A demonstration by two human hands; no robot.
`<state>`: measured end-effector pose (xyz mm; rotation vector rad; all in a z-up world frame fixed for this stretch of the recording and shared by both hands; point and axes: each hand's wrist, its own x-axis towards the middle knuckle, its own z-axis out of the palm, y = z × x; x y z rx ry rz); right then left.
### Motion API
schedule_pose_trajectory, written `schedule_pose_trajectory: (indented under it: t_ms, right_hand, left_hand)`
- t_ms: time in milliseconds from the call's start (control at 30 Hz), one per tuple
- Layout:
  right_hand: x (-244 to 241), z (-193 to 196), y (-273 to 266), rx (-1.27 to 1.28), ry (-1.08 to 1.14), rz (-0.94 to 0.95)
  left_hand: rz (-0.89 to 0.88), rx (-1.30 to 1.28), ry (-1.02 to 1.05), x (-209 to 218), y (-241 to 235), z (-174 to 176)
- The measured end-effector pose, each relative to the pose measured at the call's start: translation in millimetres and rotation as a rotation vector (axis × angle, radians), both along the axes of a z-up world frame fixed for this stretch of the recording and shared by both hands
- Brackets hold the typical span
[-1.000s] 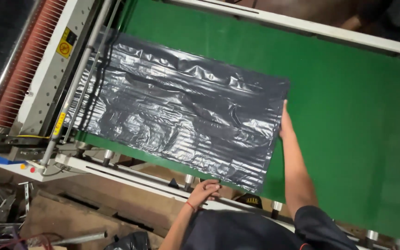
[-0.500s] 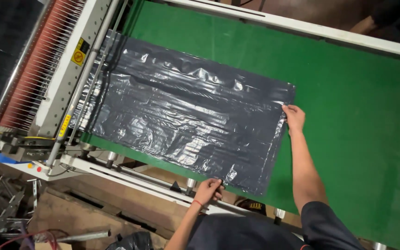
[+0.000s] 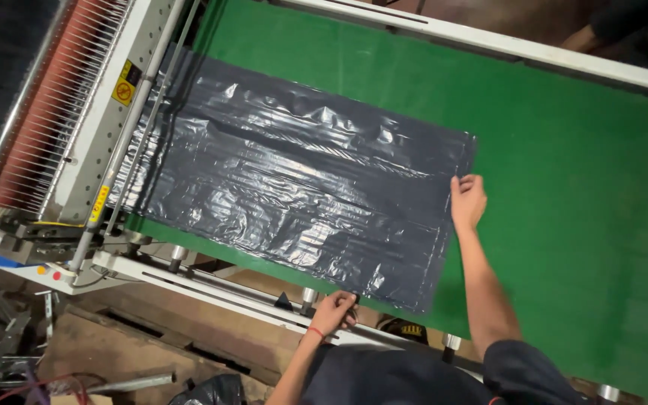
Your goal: The person repeatedly picks up large, rectangular items wrapped in black plastic from a green conveyor belt and moves them to a nearby white table. The person handles the items by hand, lifting and placing them in a repetitive cycle.
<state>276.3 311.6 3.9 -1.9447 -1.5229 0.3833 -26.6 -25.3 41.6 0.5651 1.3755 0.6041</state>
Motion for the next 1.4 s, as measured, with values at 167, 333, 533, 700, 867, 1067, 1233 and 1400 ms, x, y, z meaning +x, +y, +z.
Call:
schedule_pose_trajectory:
  t_ms: [167,333,533,700,867,1067,1233,1400]
  right_hand:
    - [-29,22,-63,-0.053,0.314,0.167]
    - [-47,27,-83,-0.23,0.717,0.214]
    - [-55,59,-77,-0.428,0.892,0.229]
    - [-62,75,-73,-0.554,0.999,0.278]
    - [-61,75,-63,-0.624,1.137,0.254]
    - [-44,82,-38,-0.731,1.145,-0.022]
    - [-40,95,-19,-0.642,1.194,-0.171]
    - [-21,50,7,-0.473,1.042,-0.168]
  left_hand:
    - [-0.024,0.052,-0.016,-5,-5,-2]
    - [-0.019,0.06,-0.081,-14,-12,-3]
    - [-0.056,0.189,0.047,-21,-20,4]
    - [-0.004,0.212,0.021,-20,-25,1]
    - [-0.053,0.195,0.049,-19,-28,3]
    - [-0.264,0.169,0.074,-14,-28,22]
    - [-0.256,0.179,0.082,-8,-30,12]
    - [-0.236,0.173,0.149,-11,-26,28]
